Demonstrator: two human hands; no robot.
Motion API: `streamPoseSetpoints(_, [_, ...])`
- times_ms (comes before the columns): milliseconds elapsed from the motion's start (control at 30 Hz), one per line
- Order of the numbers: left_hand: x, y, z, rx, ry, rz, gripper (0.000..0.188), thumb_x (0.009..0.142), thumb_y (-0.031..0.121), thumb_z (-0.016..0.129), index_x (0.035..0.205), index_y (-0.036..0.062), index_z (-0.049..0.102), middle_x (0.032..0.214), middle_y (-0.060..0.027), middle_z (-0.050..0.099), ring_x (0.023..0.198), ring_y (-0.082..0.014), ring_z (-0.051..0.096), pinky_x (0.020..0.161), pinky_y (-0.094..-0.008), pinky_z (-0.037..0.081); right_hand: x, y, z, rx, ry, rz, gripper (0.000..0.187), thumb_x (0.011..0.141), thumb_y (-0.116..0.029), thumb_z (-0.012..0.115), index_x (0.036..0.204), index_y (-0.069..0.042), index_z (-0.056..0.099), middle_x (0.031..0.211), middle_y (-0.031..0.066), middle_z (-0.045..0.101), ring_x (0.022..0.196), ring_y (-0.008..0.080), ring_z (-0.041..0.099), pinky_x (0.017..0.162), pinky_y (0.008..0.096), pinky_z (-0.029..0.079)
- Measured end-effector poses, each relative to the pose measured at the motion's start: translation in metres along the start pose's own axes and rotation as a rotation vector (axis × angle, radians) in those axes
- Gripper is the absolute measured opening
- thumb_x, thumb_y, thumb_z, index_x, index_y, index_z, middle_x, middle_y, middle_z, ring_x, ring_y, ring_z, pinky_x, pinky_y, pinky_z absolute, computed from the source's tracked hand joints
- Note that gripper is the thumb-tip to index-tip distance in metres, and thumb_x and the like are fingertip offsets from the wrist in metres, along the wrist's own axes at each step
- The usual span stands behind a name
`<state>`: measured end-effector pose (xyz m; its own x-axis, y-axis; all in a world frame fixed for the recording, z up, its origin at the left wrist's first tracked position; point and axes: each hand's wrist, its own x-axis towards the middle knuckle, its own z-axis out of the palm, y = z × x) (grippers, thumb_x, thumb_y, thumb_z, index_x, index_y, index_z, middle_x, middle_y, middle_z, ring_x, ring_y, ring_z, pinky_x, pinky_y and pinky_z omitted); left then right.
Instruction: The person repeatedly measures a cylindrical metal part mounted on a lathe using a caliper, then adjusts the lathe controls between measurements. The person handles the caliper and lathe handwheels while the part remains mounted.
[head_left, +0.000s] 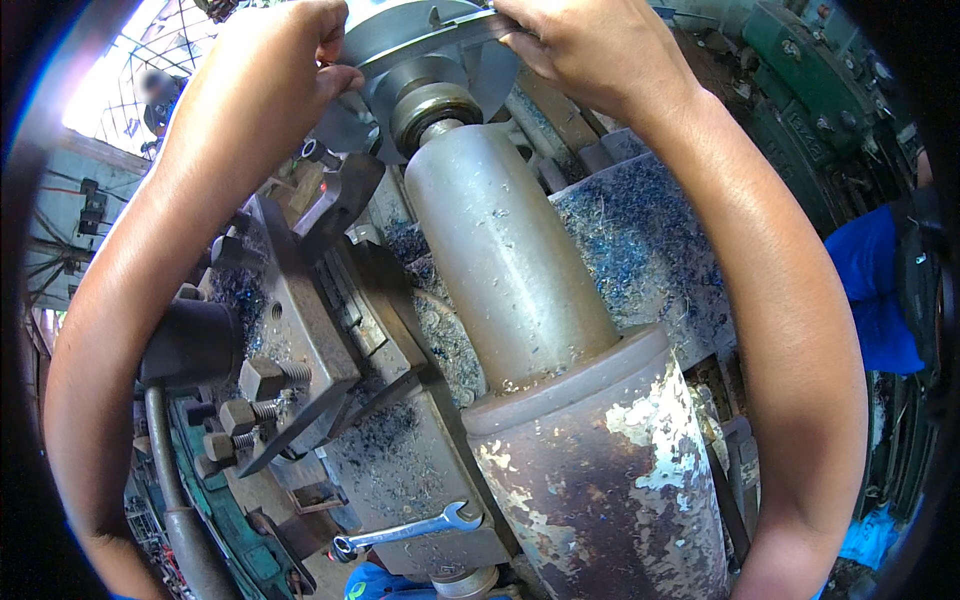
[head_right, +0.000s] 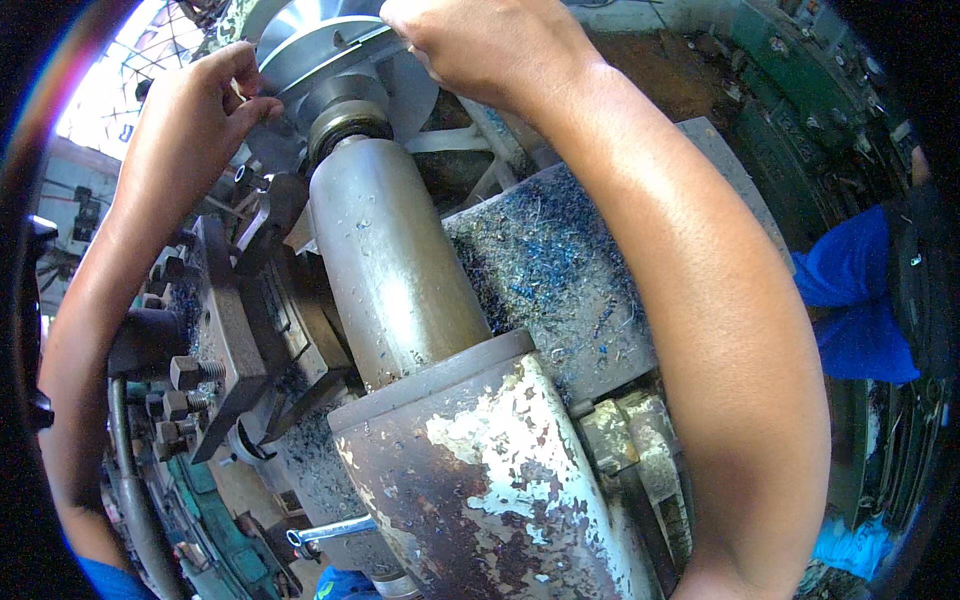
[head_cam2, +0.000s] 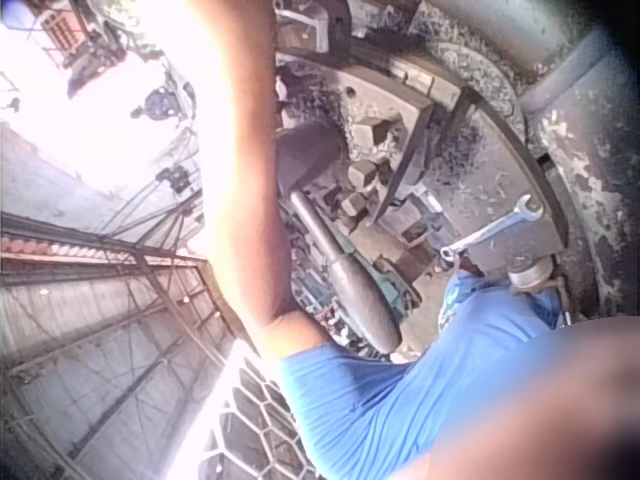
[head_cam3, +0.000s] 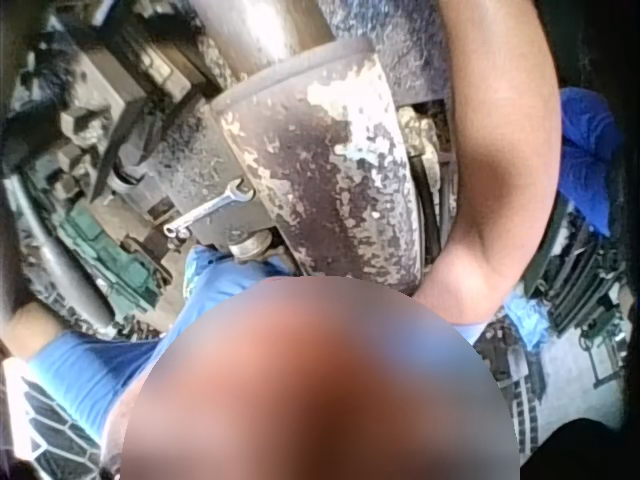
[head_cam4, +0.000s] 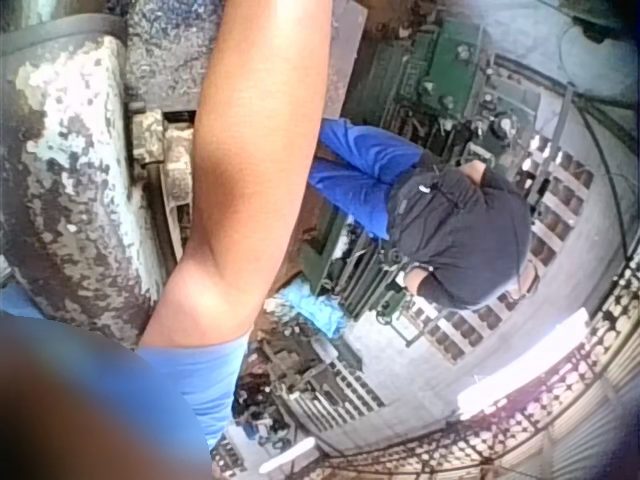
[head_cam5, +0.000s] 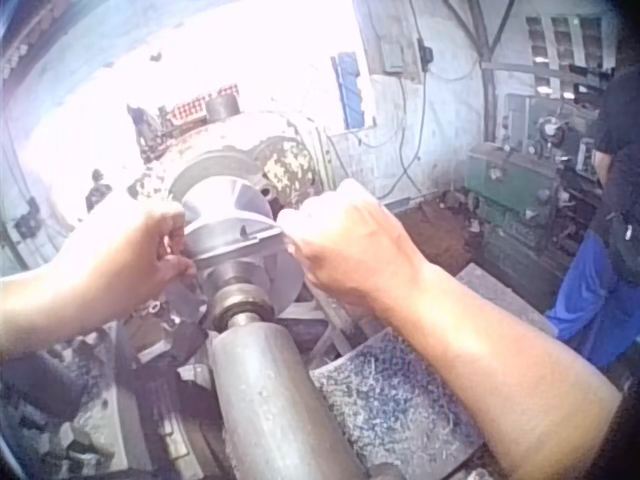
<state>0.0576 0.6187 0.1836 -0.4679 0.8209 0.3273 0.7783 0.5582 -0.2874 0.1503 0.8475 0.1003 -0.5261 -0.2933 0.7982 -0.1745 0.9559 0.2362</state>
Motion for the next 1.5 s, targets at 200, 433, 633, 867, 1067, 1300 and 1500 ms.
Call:
streamPoseSetpoints(200, [-0.001, 0.005, -0.002, 0.015, -0.013, -0.008, 0.024, 0.088, 0.02, 0.076, 0.092, 0.004, 0.059, 0.069, -0.013, 0.061, 0.066, -0.0246, 0.064, 0.062, -0.0389, 0.049, -0.002, 0.002, 0.002, 0.02, 0.001, -0.007, 0.009, 0.084, -0.014, 0.064, 0.08, -0.006, 0.06, 0.069, 0.0142, 0.063, 0.068, 0.0343, 0.065, 0.066, 0.0454, 0.05])
streamPoseSetpoints(433, [-0.002, 0.003, 0.0, 0.004, 0.027, 0.056, 0.024, 0.088, 0.018, 0.075, 0.089, 0.0027, 0.057, 0.069, -0.0131, 0.059, 0.066, -0.0237, 0.061, 0.064, -0.0374, 0.049, -0.003, 0.002, 0.004, 0.046, -0.022, 0.002, 0.01, 0.085, -0.014, 0.063, 0.081, -0.005, 0.06, 0.07, 0.0157, 0.063, 0.069, 0.0357, 0.066, 0.067, 0.0468, 0.051])
streamPoseSetpoints(633, [0.0, -0.001, 0.003, -0.013, 0.014, 0.054, 0.024, 0.087, 0.016, 0.076, 0.087, 0.0025, 0.056, 0.067, -0.0126, 0.057, 0.063, -0.0226, 0.057, 0.063, -0.0381, 0.047, -0.004, 0.002, 0.006, 0.063, -0.024, 0.006, 0.009, 0.085, -0.013, 0.063, 0.083, -0.005, 0.06, 0.071, 0.0167, 0.063, 0.07, 0.0367, 0.065, 0.067, 0.0466, 0.051])
streamPoseSetpoints(867, [-0.001, -0.006, 0.008, 0.0, 0.05, 0.084, 0.026, 0.087, 0.017, 0.077, 0.086, 0.0027, 0.055, 0.068, -0.0115, 0.057, 0.064, -0.0218, 0.055, 0.063, -0.037, 0.047, -0.003, 0.003, 0.006, 0.119, -0.032, 0.011, 0.008, 0.085, -0.011, 0.062, 0.083, -0.004, 0.059, 0.071, 0.0181, 0.062, 0.07, 0.0377, 0.065, 0.068, 0.0473, 0.052])
streamPoseSetpoints(1067, [-0.001, -0.007, 0.009, -0.009, 0.022, 0.055, 0.025, 0.088, 0.015, 0.076, 0.086, 0.0026, 0.054, 0.069, -0.0118, 0.058, 0.065, -0.0204, 0.055, 0.063, -0.0363, 0.047, -0.003, 0.003, 0.007, 0.111, -0.04, 0.01, 0.008, 0.085, -0.011, 0.062, 0.083, -0.003, 0.06, 0.071, 0.0184, 0.062, 0.07, 0.0376, 0.065, 0.067, 0.0472, 0.052])
streamPoseSetpoints(1300, [-0.001, -0.007, 0.011, -0.018, 0.024, 0.059, 0.025, 0.088, 0.015, 0.076, 0.086, 0.0025, 0.054, 0.067, -0.0123, 0.057, 0.062, -0.0209, 0.055, 0.061, -0.0367, 0.046, -0.003, 0.003, 0.007, 0.13, -0.049, 0.022, 0.009, 0.085, -0.011, 0.061, 0.081, -0.003, 0.06, 0.069, 0.0181, 0.062, 0.068, 0.0368, 0.065, 0.067, 0.0467, 0.052])
streamPoseSetpoints(1500, [-0.001, -0.007, 0.009, -0.023, 0.02, 0.066, 0.024, 0.088, 0.015, 0.076, 0.086, 0.0035, 0.054, 0.066, -0.013, 0.056, 0.061, -0.0215, 0.054, 0.06, -0.0372, 0.046, -0.004, 0.002, 0.007, 0.122, -0.038, 0.018, 0.009, 0.086, -0.011, 0.061, 0.081, -0.004, 0.06, 0.069, 0.0175, 0.062, 0.069, 0.0368, 0.065, 0.067, 0.0465, 0.052])
